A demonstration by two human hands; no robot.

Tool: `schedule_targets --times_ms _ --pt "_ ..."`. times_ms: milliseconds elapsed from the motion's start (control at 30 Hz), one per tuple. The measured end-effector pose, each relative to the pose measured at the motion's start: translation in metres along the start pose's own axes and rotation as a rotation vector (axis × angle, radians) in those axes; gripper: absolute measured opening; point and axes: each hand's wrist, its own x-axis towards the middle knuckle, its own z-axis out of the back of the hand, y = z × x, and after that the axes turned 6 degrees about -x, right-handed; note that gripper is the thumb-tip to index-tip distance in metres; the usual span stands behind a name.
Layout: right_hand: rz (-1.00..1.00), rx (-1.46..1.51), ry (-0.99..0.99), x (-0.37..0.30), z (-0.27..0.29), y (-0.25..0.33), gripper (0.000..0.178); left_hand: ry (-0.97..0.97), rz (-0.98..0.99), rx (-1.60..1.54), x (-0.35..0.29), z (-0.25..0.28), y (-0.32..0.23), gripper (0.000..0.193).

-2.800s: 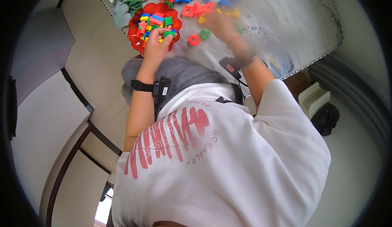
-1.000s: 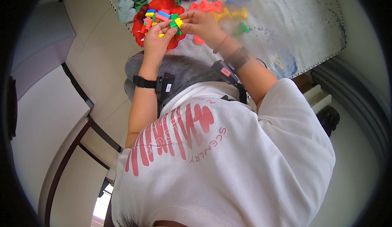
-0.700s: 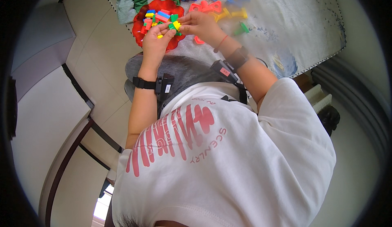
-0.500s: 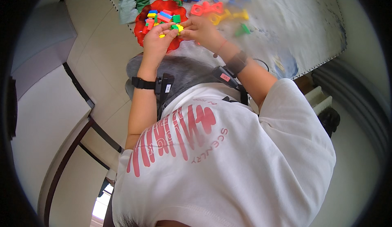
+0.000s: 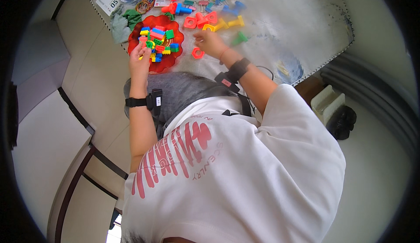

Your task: The person sits on the floor and assembles colorful plastic building blocks by hand. They connect various pieces together to form a larger structure and place the completed assembly into a red flower-shaped container.

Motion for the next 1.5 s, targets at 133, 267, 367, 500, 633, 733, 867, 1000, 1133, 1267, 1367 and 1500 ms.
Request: schedule_targets --times_ms 133,267,367,500,633,733,867,1000,1133,1267,1367,1500 --pt "-0.002 -0.306 -0.368 0.007 0.024 -0.006 0.024 0.001 0.034 0.032 0.002 0.003 0.005 0.043" --pt "0.257 -0.425 -0.558 0.034 0.026 -0.006 0.02 0.056 0.046 0.024 -0.004 -0.013 0.0 0.038" --pt "0.272 -0.48 -0.508 0.054 0.011 0.017 0.02 0.093 0.029 0.041 -0.009 -0.013 -0.005 0.034" --pt "0.072 -0.502 -0.271 0.071 -0.008 0.041 0.025 0.083 -0.032 0.062 -0.002 -0.005 0.005 0.032" --pt "-0.004 -0.566 -0.172 0.085 -0.03 0.043 0.022 0.057 0.018 0.058 0.001 0.0 0.007 0.032" --pt "0.003 -0.476 -0.172 0.092 -0.041 0.044 0.019 0.021 0.083 0.029 -0.001 -0.002 0.003 0.034" --pt "0.055 -0.374 -0.223 0.097 -0.055 0.047 0.018 -0.009 0.094 0.033 0.0 0.0 0.001 0.037" --pt "0.1 -0.451 -0.054 0.118 -0.05 0.032 0.02 0.015 0.132 0.042 0.003 0.001 0.001 0.04" --pt "0.371 -0.489 -0.195 0.148 -0.045 -0.018 0.03 0.039 0.125 0.021 0.01 -0.003 -0.002 0.041" --pt "0.087 -0.7 0.04 0.115 -0.023 0.046 0.033 0.039 0.137 0.034 0.014 -0.001 0.002 0.041" --pt "-0.009 -0.713 -0.057 0.11 -0.013 0.046 0.03 0.104 0.062 0.124 0.016 -0.003 0.003 0.037" --pt "-0.09 -0.634 -0.138 0.092 0.003 0.026 0.024 0.274 -0.001 0.149 0.016 -0.014 0.014 0.033"
